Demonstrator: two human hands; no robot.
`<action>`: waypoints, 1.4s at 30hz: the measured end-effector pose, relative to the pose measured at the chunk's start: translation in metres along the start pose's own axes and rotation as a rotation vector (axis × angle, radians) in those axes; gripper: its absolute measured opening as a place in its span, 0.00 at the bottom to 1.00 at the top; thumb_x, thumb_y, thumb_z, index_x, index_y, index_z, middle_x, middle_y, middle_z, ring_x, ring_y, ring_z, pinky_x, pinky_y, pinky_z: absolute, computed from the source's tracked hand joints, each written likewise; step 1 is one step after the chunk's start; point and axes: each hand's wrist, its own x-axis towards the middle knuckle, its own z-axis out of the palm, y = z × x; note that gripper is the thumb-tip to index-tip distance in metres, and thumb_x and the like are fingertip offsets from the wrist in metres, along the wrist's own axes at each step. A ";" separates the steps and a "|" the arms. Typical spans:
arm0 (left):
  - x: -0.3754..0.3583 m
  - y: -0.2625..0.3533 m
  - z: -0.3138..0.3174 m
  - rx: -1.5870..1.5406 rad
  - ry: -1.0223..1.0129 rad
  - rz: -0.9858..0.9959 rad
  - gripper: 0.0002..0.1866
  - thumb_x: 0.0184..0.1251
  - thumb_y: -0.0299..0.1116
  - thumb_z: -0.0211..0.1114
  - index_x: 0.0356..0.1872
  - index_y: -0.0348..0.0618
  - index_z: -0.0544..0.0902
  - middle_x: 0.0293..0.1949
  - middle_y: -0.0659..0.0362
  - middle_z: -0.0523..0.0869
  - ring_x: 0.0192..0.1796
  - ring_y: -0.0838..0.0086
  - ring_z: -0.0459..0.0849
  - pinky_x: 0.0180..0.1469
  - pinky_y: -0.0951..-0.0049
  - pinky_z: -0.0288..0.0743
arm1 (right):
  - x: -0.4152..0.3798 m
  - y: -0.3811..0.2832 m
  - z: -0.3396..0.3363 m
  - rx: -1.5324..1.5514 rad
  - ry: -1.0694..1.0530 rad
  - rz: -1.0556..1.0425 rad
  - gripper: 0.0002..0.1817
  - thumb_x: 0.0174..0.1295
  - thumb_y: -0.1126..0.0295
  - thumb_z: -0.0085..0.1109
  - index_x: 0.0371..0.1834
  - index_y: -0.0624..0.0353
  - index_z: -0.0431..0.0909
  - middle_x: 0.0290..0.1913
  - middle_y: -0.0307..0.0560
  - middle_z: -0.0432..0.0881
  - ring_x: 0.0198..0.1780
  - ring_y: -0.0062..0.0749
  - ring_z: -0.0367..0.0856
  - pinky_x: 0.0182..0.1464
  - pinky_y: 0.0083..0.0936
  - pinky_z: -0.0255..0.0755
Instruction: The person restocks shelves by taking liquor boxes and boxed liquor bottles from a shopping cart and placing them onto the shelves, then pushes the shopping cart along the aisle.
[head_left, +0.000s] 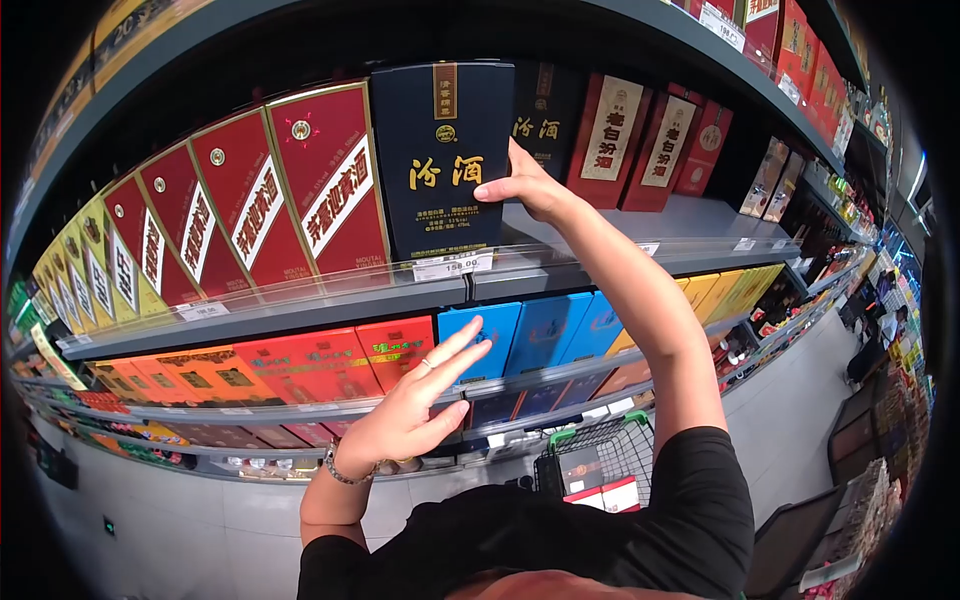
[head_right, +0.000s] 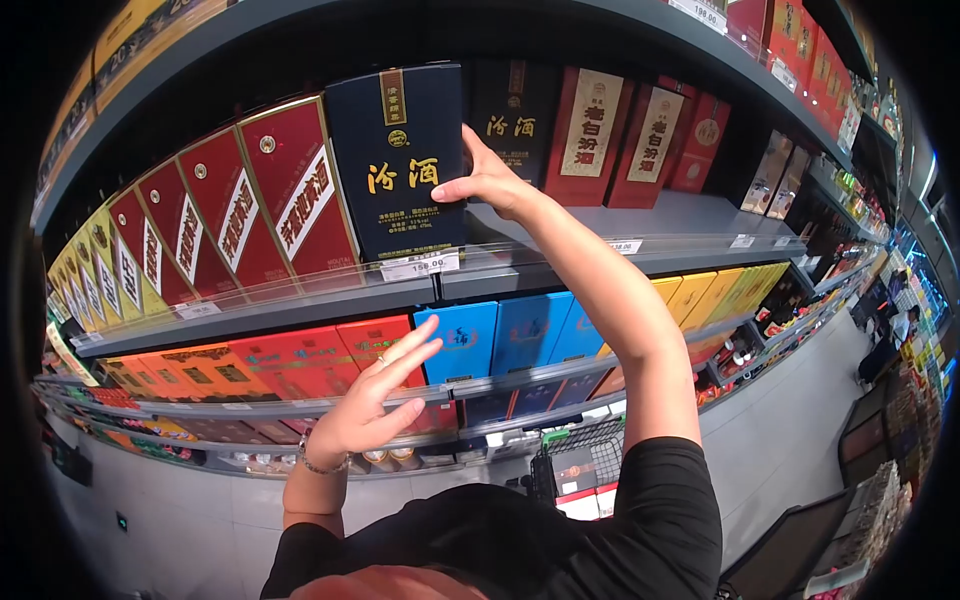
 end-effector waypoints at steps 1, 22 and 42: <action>-0.003 0.000 0.005 -0.040 0.027 -0.012 0.32 0.66 0.27 0.59 0.73 0.35 0.67 0.78 0.42 0.57 0.80 0.52 0.57 0.78 0.55 0.50 | -0.001 -0.002 0.002 0.019 -0.003 -0.001 0.62 0.36 0.67 0.78 0.79 0.58 0.51 0.73 0.55 0.65 0.76 0.45 0.59 0.77 0.37 0.50; -0.015 -0.042 0.064 -0.211 -0.080 -0.094 0.21 0.68 0.24 0.59 0.62 0.33 0.78 0.68 0.46 0.76 0.71 0.57 0.74 0.72 0.61 0.64 | -0.009 0.021 0.005 -0.066 0.055 -0.043 0.75 0.41 0.57 0.82 0.79 0.72 0.28 0.78 0.73 0.50 0.81 0.54 0.47 0.79 0.40 0.45; -0.163 -0.123 0.130 0.438 -0.441 -0.790 0.25 0.64 0.27 0.62 0.63 0.34 0.75 0.59 0.40 0.81 0.59 0.47 0.81 0.63 0.56 0.73 | -0.520 0.242 0.006 -0.385 1.534 0.547 0.19 0.61 0.75 0.64 0.56 0.64 0.79 0.48 0.44 0.83 0.43 0.25 0.79 0.49 0.24 0.76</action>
